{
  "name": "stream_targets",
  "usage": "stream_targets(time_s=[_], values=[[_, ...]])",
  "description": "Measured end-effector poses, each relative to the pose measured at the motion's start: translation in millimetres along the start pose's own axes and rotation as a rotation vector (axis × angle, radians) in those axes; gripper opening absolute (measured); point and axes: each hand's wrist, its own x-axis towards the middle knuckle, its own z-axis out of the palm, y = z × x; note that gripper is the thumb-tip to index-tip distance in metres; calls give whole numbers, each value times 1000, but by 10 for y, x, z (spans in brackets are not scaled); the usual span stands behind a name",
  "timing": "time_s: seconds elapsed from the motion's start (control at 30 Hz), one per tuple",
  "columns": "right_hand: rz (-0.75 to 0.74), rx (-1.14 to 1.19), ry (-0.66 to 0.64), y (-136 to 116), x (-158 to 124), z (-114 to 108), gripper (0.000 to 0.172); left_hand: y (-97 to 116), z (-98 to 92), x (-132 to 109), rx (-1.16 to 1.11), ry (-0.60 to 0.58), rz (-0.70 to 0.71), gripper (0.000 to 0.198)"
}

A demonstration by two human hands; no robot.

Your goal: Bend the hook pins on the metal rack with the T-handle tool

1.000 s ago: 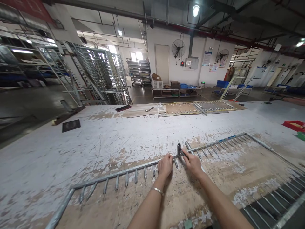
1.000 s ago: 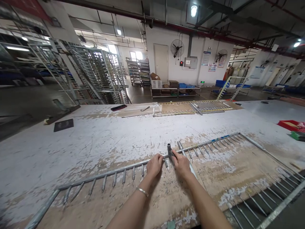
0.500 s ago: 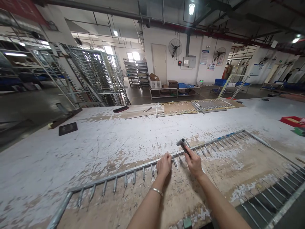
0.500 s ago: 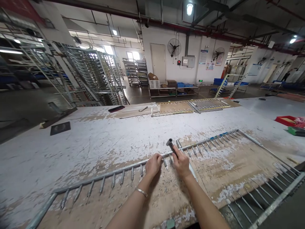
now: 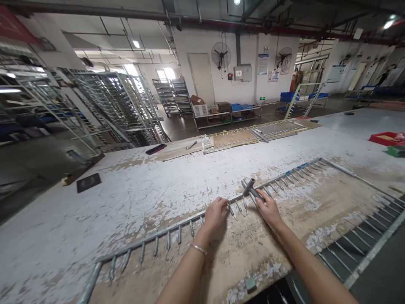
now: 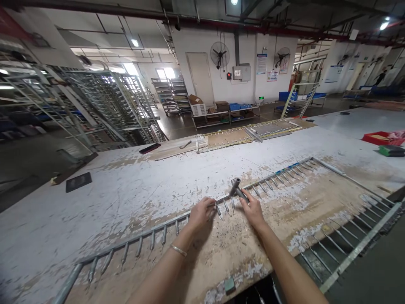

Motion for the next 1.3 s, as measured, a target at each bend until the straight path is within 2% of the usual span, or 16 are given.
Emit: stream_targets(time_s=[0.1,0.17,0.23,0.33,0.47,0.53,0.63,0.73,0.87,0.93,1.03,1.1,1.23,1.3], values=[[-1,32,17,21,-16,-10,45,55,12,84,114,-166,151,27],[-3,52,27,25,-26,-13,44,78,38,138,159,-253,154,20],[1,67,35,27,-31,-19,43,86,64,177,176,-277,128,17],[12,84,49,22,-14,-17,42,96,98,218,130,-205,23,20],[14,92,64,-80,65,24,42,158,155,289,-22,-54,-286,17],[-28,75,65,-172,105,60,42,202,199,327,-32,-18,-398,17],[-146,4,69,-263,120,145,44,251,280,356,-39,29,-490,16],[-223,-198,11,-212,85,259,45,271,354,342,-28,83,-520,14],[-199,-522,-220,-87,52,352,44,278,417,303,12,129,-513,18],[-218,-534,-238,-94,55,350,46,283,433,293,17,138,-511,19],[-291,-460,-138,-152,56,333,47,297,439,290,11,155,-507,18],[-285,-448,-100,-168,58,337,47,305,434,289,12,163,-504,17],[-170,-543,-263,-158,107,367,45,310,415,285,20,132,-501,21],[-164,-546,-294,-175,136,376,44,309,410,284,22,121,-498,21]])
